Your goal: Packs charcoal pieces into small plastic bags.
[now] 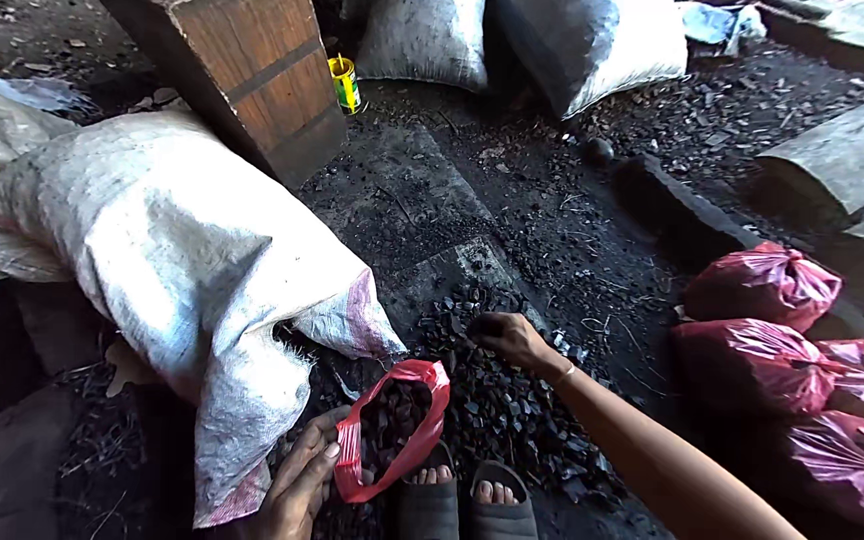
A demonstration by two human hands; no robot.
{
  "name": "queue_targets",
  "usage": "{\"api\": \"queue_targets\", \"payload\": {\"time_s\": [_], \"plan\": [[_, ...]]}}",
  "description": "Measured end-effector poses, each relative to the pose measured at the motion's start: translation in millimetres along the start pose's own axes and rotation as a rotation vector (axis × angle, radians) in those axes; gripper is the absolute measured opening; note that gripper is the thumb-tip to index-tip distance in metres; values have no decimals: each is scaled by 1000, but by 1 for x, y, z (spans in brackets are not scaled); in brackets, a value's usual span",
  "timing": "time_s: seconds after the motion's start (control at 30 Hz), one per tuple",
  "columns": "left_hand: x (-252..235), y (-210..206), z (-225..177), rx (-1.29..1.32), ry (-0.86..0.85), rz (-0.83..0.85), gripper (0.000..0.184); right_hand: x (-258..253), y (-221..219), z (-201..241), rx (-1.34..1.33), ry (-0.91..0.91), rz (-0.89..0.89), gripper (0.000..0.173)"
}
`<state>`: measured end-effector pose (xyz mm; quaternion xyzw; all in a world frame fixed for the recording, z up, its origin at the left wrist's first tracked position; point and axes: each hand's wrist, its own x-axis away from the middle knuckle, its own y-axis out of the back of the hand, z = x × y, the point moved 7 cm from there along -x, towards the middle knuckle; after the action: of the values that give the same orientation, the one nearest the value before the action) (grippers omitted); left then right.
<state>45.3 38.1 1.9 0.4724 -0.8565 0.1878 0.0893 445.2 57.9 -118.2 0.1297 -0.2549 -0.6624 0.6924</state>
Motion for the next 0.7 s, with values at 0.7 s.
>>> {"api": "queue_targets", "payload": {"time_s": [0.7], "plan": [[1,17,5,92,-15,23,51,-47,-4,-12,385,-173,24,33]]}}
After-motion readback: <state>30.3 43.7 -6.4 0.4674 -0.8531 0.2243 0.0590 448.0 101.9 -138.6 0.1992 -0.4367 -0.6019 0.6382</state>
